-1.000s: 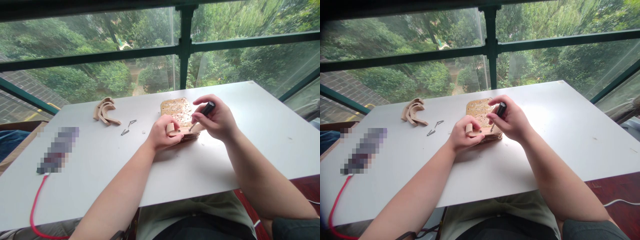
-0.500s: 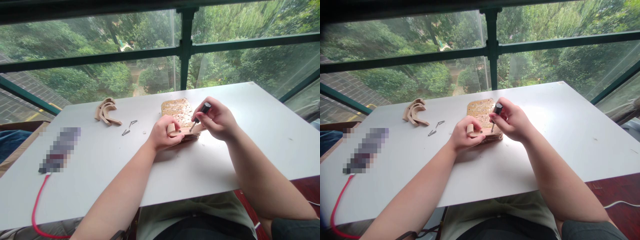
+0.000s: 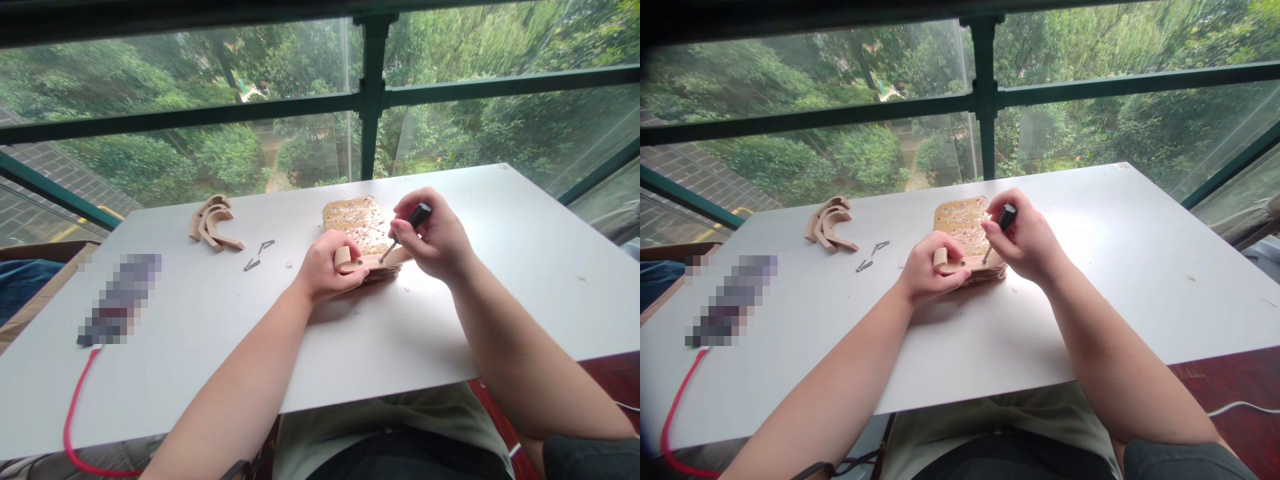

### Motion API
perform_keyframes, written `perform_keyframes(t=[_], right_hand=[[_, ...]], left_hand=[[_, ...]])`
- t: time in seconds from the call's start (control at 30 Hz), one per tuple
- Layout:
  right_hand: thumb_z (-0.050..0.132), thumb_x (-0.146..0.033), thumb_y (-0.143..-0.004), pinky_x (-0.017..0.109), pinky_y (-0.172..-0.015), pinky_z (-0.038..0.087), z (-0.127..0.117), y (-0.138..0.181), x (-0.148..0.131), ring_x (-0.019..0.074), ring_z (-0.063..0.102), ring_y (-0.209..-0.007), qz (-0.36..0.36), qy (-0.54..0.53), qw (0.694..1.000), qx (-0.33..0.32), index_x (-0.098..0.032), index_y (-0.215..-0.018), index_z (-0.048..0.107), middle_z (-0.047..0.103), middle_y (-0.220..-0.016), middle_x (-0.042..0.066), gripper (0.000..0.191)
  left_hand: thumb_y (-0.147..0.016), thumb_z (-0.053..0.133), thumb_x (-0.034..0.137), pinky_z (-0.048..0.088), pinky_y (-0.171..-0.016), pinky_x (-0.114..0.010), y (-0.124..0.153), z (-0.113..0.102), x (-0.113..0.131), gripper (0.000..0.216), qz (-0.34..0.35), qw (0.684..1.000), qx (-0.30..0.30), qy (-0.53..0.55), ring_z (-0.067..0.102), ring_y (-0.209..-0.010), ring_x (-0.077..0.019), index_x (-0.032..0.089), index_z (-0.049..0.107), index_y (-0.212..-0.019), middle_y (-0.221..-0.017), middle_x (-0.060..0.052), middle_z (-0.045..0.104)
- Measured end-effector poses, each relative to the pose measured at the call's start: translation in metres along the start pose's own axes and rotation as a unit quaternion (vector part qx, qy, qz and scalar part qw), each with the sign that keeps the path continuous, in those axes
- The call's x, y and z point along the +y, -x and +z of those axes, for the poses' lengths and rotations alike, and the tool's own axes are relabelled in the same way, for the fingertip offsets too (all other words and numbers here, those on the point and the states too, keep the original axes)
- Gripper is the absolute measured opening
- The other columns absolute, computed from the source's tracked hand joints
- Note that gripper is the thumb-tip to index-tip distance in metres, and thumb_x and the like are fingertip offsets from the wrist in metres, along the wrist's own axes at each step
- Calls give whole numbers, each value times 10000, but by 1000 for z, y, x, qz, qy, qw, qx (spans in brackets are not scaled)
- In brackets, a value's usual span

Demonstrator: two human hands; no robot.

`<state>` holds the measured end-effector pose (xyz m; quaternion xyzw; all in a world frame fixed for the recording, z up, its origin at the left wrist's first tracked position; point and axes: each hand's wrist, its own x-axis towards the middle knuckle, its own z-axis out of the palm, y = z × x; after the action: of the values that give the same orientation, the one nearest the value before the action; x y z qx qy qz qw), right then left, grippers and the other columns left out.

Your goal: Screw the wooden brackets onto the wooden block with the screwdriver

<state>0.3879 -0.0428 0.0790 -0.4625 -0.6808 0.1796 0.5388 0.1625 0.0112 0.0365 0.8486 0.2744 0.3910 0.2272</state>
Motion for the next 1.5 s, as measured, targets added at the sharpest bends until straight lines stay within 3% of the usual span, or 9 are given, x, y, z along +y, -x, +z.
perform_keyframes(t=[0.17, 0.37, 0.53, 0.73, 0.93, 1.13, 1.3, 1.37, 1.5], right_hand=[[697, -248, -886, 289, -599, 506, 3, -1, 0, 164, 700, -715, -1, -73, 997, -14, -277, -1209, 451, 670, -801, -25, 407], [672, -192, -857, 295, -590, 491, -4, -1, -9, 162, 673, -678, -17, -68, 997, -39, -242, -977, 511, 674, -770, -9, 207], [533, -130, -829, 289, -580, 468, -8, 1, -13, 174, 642, -732, -27, -96, 993, -66, -233, -1023, 533, 709, -842, 23, 220], [615, -222, -918, 289, -591, 470, -8, -1, -6, 166, 633, -747, -22, -48, 996, -74, -245, -1055, 537, 631, -861, 17, 159], [821, -358, -800, 278, -503, 322, -7, -2, -6, 116, 401, -603, -43, 2, 998, -46, -238, -812, 534, 459, -713, -26, 311], [816, -417, -800, 282, -499, 303, -5, -1, -4, 114, 367, -579, -38, 19, 999, -27, -237, -782, 512, 445, -662, -35, 354], [701, -389, -904, 298, -603, 451, 0, -2, 1, 158, 605, -729, -27, -27, 999, -30, -250, -1011, 547, 632, -845, 9, 234], [668, -347, -927, 321, -694, 511, 2, -2, 2, 188, 681, -851, -27, -69, 996, -39, -257, -1171, 509, 690, -930, 30, 305], [655, -254, -926, 331, -734, 538, -1, -4, -1, 175, 700, -769, -18, -123, 990, -60, -237, -1207, 496, 669, -819, 0, 323]], left_hand=[[-712, 786, 275, 522, -813, -353, 0, 0, 1, 220, 0, 1000, 1, 3, 628, -831, -192, 222, 606, -828, -852, -4, 662], [-704, 792, 265, 526, -803, -350, 0, -1, 1, 226, -2, 1000, 0, 0, 632, -835, -194, 221, 608, -828, -850, -6, 659], [-703, 798, 275, 530, -800, -349, 0, -1, 0, 233, -9, 1000, -2, -1, 636, -829, -195, 220, 612, -832, -850, -9, 662], [-711, 794, 267, 522, -804, -349, 0, -1, 1, 223, 1, 1000, -3, 1, 631, -834, -194, 221, 601, -812, -842, -6, 661], [-715, 789, 275, 515, -799, -342, -1, -1, 1, 219, 6, 1000, -1, -5, 628, -821, -186, 220, 601, -811, -833, 0, 656], [-717, 785, 272, 515, -814, -349, -1, -2, 2, 221, 0, 1000, -7, -1, 625, -830, -193, 221, 590, -808, -840, -6, 664], [-727, 783, 271, 506, -821, -347, -1, -2, 1, 215, 5, 1000, -7, 5, 621, -842, -192, 219, 592, -811, -842, -4, 662], [-727, 784, 268, 503, -820, -342, -1, -1, 1, 214, 5, 1000, -6, 9, 621, -842, -188, 218, 596, -816, -843, 0, 657], [-714, 792, 262, 503, -800, -332, 0, 0, -1, 223, 4, 1000, -1, 3, 618, -810, -177, 216, 598, -815, -831, 8, 645]])
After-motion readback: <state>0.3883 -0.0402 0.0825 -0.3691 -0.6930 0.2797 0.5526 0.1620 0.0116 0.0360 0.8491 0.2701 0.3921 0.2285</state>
